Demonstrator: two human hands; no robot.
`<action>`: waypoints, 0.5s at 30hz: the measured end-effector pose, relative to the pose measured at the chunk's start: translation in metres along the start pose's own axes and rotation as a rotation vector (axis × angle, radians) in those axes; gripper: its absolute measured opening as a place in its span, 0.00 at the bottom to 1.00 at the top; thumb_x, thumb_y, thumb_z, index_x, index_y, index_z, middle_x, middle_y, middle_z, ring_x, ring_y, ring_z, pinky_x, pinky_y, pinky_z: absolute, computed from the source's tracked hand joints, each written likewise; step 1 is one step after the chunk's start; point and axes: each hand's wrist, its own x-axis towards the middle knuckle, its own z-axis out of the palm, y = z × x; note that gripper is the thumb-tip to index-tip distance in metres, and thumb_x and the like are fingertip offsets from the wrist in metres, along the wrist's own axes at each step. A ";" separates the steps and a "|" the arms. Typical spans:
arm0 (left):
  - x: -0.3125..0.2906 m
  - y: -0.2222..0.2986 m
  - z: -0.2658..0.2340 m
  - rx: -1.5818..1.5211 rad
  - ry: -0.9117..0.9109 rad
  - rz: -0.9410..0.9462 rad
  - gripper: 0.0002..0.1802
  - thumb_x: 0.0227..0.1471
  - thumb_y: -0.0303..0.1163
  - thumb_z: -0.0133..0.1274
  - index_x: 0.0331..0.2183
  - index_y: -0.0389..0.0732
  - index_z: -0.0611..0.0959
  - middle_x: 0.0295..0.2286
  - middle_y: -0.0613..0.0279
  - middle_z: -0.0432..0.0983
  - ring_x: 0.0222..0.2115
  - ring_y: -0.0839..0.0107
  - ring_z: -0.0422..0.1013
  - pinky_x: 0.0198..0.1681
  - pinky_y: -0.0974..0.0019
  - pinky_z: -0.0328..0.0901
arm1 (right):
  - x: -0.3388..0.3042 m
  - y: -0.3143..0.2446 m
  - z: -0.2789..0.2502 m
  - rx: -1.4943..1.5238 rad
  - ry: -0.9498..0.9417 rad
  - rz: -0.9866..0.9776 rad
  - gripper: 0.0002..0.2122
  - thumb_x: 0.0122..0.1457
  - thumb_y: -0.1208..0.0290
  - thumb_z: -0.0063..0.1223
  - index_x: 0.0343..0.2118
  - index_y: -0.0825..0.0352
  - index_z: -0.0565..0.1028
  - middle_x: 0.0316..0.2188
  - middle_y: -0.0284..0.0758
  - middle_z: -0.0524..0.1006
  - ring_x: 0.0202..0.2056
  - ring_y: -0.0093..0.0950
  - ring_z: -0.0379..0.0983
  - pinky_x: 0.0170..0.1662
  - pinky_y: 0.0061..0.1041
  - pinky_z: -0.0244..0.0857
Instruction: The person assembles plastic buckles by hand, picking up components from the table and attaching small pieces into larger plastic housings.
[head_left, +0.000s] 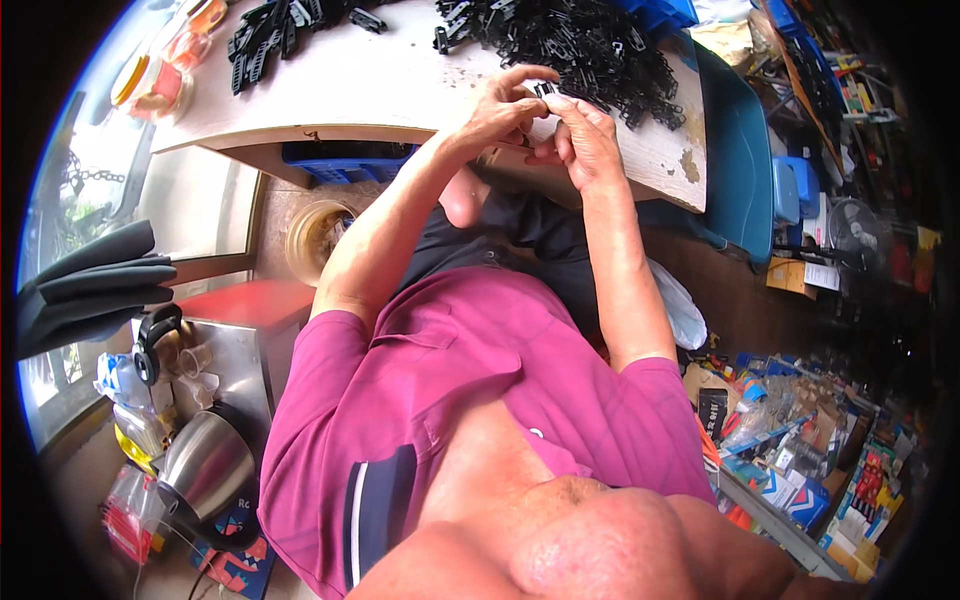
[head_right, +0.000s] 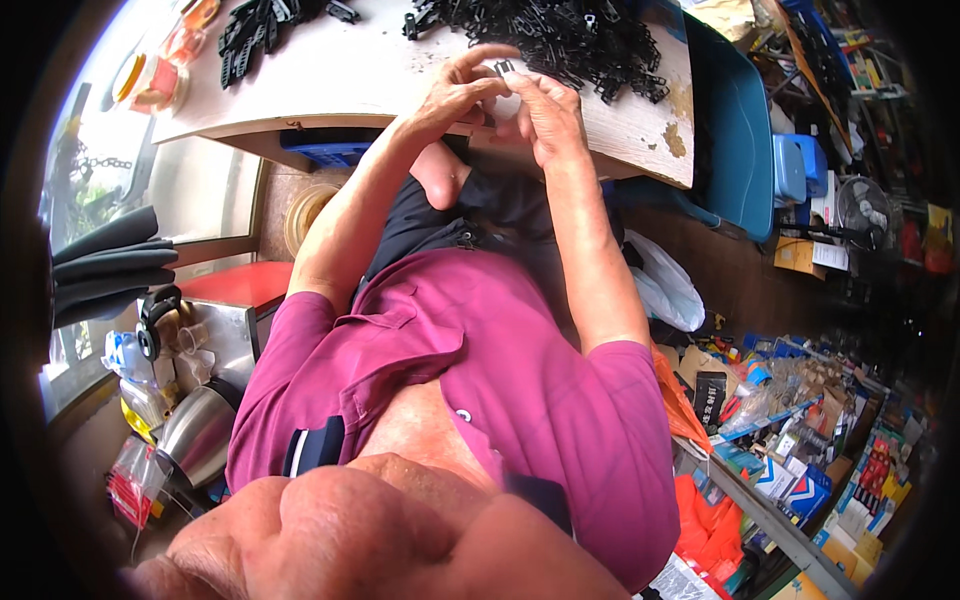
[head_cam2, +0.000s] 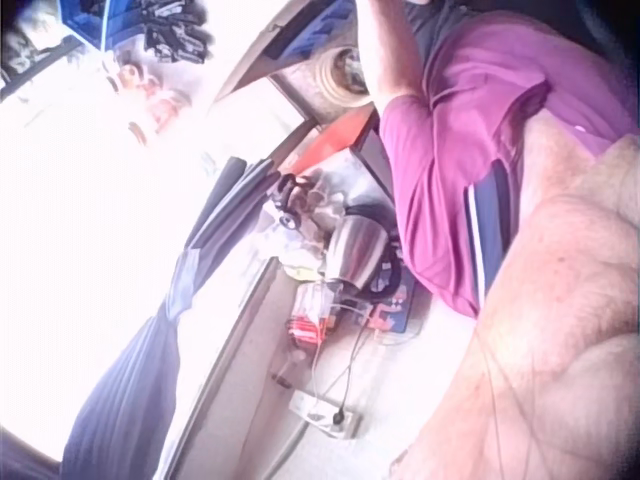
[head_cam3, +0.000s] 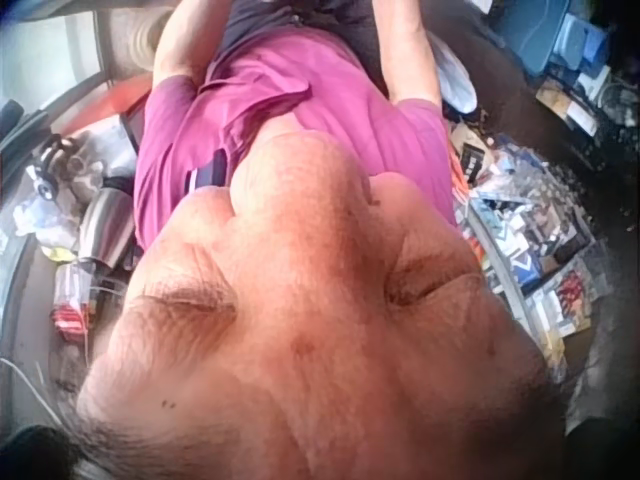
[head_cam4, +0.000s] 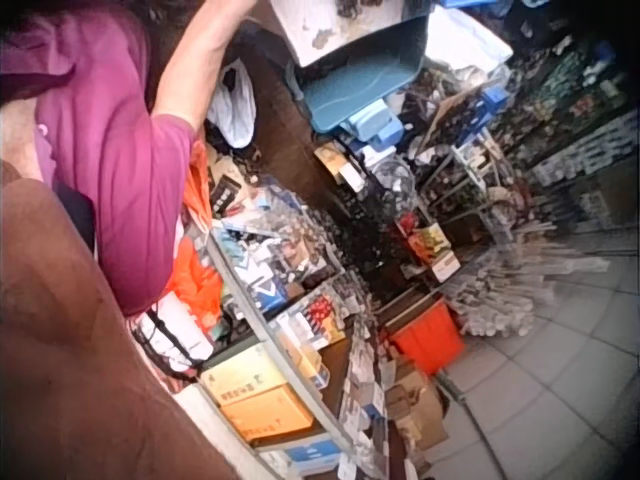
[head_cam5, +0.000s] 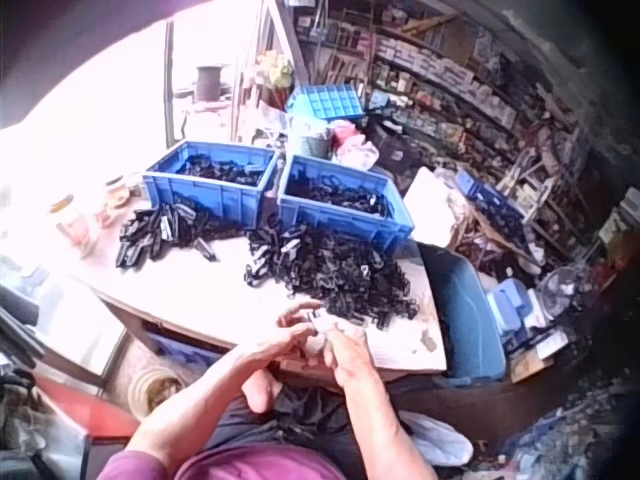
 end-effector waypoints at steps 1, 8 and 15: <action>0.000 0.000 -0.004 -0.034 -0.096 -0.016 0.19 0.54 0.35 0.56 0.48 0.44 0.76 0.26 0.66 0.75 0.20 0.83 0.66 0.20 0.78 0.63 | -0.002 -0.003 0.003 0.002 -0.010 0.006 0.12 0.55 0.63 0.61 0.33 0.69 0.78 0.10 0.24 0.66 0.09 0.16 0.58 0.15 0.22 0.67; -0.014 -0.012 0.003 0.007 0.164 0.198 0.19 0.52 0.32 0.59 0.45 0.36 0.76 0.24 0.67 0.73 0.21 0.82 0.67 0.22 0.76 0.67 | -0.003 -0.007 0.023 0.015 0.100 0.084 0.10 0.54 0.66 0.63 0.28 0.69 0.77 0.09 0.26 0.64 0.08 0.16 0.53 0.13 0.24 0.68; -0.029 -0.006 -0.006 0.257 0.233 0.237 0.17 0.51 0.29 0.60 0.42 0.34 0.77 0.27 0.61 0.77 0.24 0.80 0.71 0.25 0.75 0.69 | 0.002 0.009 0.029 0.067 0.134 -0.032 0.08 0.52 0.71 0.64 0.25 0.69 0.76 0.10 0.26 0.65 0.09 0.15 0.54 0.15 0.23 0.68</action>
